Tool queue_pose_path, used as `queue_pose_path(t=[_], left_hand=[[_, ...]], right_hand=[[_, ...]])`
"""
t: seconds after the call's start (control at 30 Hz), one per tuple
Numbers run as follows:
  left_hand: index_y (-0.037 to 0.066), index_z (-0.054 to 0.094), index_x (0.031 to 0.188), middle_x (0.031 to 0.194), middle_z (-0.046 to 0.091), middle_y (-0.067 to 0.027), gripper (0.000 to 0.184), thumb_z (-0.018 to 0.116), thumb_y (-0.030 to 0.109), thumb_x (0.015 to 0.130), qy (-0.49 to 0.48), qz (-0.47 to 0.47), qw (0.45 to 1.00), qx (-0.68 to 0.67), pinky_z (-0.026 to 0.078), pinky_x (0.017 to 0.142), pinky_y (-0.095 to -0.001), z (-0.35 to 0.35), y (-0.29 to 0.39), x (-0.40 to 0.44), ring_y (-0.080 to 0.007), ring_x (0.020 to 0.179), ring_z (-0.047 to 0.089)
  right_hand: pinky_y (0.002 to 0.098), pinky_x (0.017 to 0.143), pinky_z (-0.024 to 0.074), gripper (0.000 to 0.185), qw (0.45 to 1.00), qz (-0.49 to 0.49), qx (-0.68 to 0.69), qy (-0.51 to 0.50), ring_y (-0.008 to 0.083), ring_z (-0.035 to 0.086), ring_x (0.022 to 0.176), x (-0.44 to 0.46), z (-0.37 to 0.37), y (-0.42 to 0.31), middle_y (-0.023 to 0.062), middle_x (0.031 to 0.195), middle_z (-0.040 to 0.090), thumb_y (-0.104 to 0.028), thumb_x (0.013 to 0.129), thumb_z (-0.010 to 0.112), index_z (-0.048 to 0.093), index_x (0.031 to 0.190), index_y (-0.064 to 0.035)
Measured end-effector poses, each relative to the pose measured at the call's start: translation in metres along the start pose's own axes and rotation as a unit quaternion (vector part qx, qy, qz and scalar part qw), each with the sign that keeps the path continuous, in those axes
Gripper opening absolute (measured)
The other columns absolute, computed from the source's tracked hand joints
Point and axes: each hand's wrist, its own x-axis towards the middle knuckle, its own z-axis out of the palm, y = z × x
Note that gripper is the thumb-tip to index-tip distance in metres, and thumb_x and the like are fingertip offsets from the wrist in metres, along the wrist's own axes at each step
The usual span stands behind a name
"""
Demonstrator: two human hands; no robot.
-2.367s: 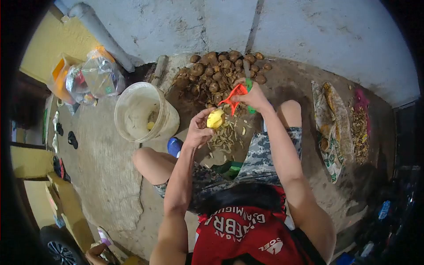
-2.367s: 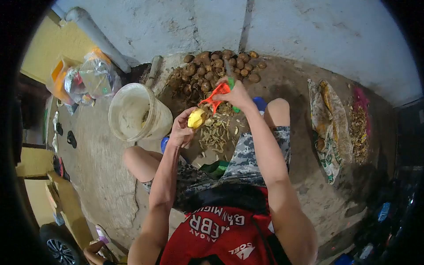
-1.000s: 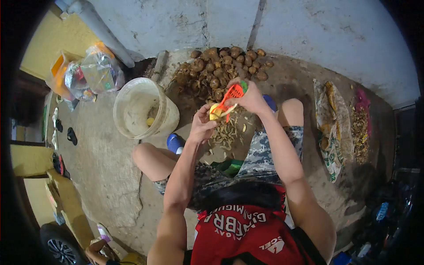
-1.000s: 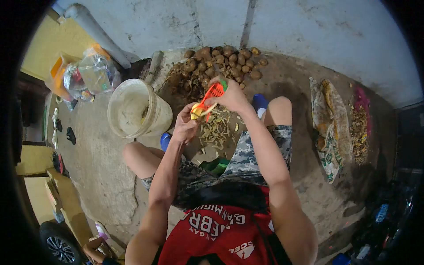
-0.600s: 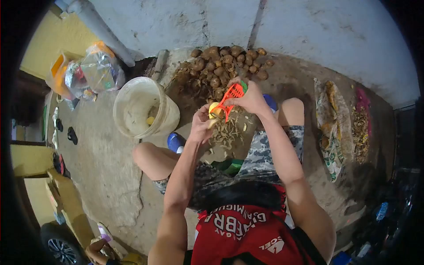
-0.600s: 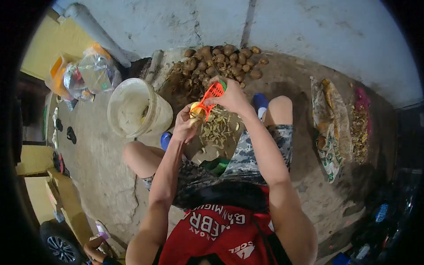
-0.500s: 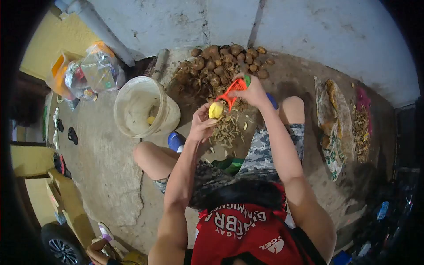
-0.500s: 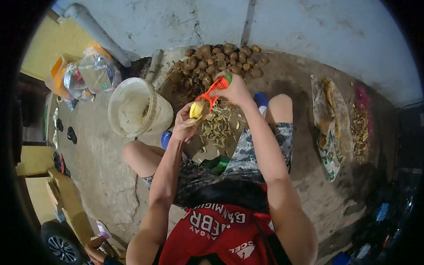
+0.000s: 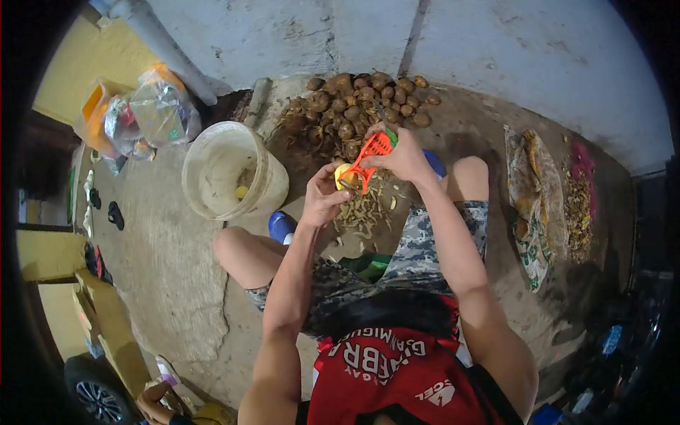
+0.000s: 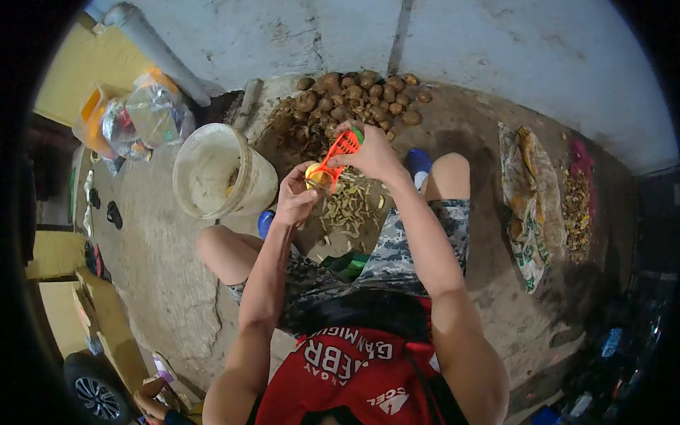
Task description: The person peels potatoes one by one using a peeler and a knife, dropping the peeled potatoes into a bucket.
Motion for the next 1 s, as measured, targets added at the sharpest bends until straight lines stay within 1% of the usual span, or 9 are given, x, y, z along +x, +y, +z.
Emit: queue_pose_path(t=[0.07,0.17,0.23,0.5,0.57,0.6,0.7,0.77,1.0], left_hand=[[-0.003,0.049,0.132,0.122,0.061,-0.0107,0.073,0.086,0.009,0.071,-0.021,0.005,1.0,0.011,0.05,0.098,-0.039,0.006,0.004,-0.001,-0.0214,0.111,0.061],[-0.004,0.048,0.133,0.124,0.061,-0.0115,0.077,0.088,0.012,0.069,-0.051,-0.04,0.995,-0.071,0.05,0.099,-0.0377,0.001,0.003,-0.005,-0.0212,0.112,0.061],[-0.004,0.049,0.133,0.125,0.061,-0.0135,0.079,0.088,0.018,0.068,-0.057,-0.078,0.995,-0.023,0.046,0.105,-0.0375,-0.011,0.006,-0.005,-0.0242,0.117,0.06],[-0.005,0.05,0.131,0.125,0.061,-0.0133,0.076,0.088,0.016,0.069,-0.028,0.002,1.0,0.004,0.047,0.103,-0.0388,0.003,0.004,-0.004,-0.0231,0.115,0.06],[-0.004,0.05,0.132,0.124,0.061,-0.0131,0.076,0.088,0.017,0.069,-0.078,-0.048,0.994,-0.057,0.048,0.102,-0.0389,0.004,0.009,-0.009,-0.0224,0.114,0.06],[-0.004,0.05,0.132,0.124,0.061,-0.0131,0.076,0.088,0.017,0.069,-0.082,-0.047,0.994,-0.055,0.048,0.102,-0.0389,0.0,0.013,-0.008,-0.0224,0.114,0.06],[-0.004,0.049,0.132,0.124,0.061,-0.0129,0.078,0.089,0.018,0.069,-0.072,-0.115,0.985,-0.104,0.049,0.101,-0.0391,-0.007,0.009,-0.007,-0.0222,0.113,0.061],[-0.004,0.048,0.133,0.124,0.061,-0.0132,0.078,0.088,0.019,0.07,-0.039,-0.014,0.998,-0.045,0.05,0.099,-0.0392,-0.003,0.001,0.002,-0.0224,0.111,0.062],[-0.005,0.049,0.132,0.125,0.061,-0.0132,0.079,0.089,0.02,0.068,-0.048,-0.022,0.999,0.008,0.049,0.1,-0.0391,-0.001,0.002,-0.004,-0.024,0.113,0.062]], right_hand=[[0.0322,0.082,0.0494,0.058,1.0,0.006,-0.007,-0.01,0.0145,0.062,0.086,0.013,-0.005,0.018,0.0048,0.091,0.068,-0.029,0.058,0.095,0.064,0.101,-0.0022],[0.0321,0.083,0.0495,0.055,0.998,0.023,-0.042,0.035,0.0146,0.063,0.087,0.024,-0.019,0.053,0.0047,0.091,0.068,-0.026,0.059,0.094,0.065,0.1,-0.0025],[0.0326,0.083,0.0496,0.055,0.999,0.034,0.009,0.036,0.0169,0.064,0.087,0.02,-0.021,0.05,0.0062,0.093,0.069,-0.026,0.06,0.094,0.065,0.1,-0.0027],[0.0349,0.083,0.0505,0.054,0.999,-0.016,-0.038,-0.009,0.0215,0.067,0.091,0.01,-0.01,0.013,0.0109,0.097,0.071,-0.022,0.06,0.093,0.064,0.102,-0.0033],[0.0345,0.08,0.0508,0.055,0.992,0.079,-0.091,0.027,0.0191,0.066,0.088,0.021,-0.023,0.036,0.0087,0.094,0.071,-0.022,0.06,0.094,0.064,0.102,-0.003],[0.0308,0.08,0.0495,0.049,0.997,0.066,-0.05,0.012,0.0101,0.06,0.086,0.022,-0.024,0.036,0.0001,0.091,0.066,-0.017,0.063,0.093,0.063,0.1,-0.0043],[0.0303,0.081,0.0493,0.049,0.998,0.033,0.048,0.011,0.0095,0.06,0.086,0.015,-0.016,0.035,-0.0008,0.091,0.066,-0.016,0.063,0.093,0.062,0.099,-0.0042],[0.0326,0.079,0.0496,0.054,0.998,-0.004,0.06,0.0,0.0148,0.062,0.085,0.012,-0.006,0.028,0.0049,0.091,0.069,-0.023,0.061,0.095,0.064,0.1,-0.0028],[0.0338,0.08,0.0497,0.059,0.999,0.004,-0.017,-0.034,0.0173,0.064,0.086,0.022,-0.013,0.033,0.0063,0.09,0.069,-0.027,0.058,0.095,0.066,0.103,-0.0029]])
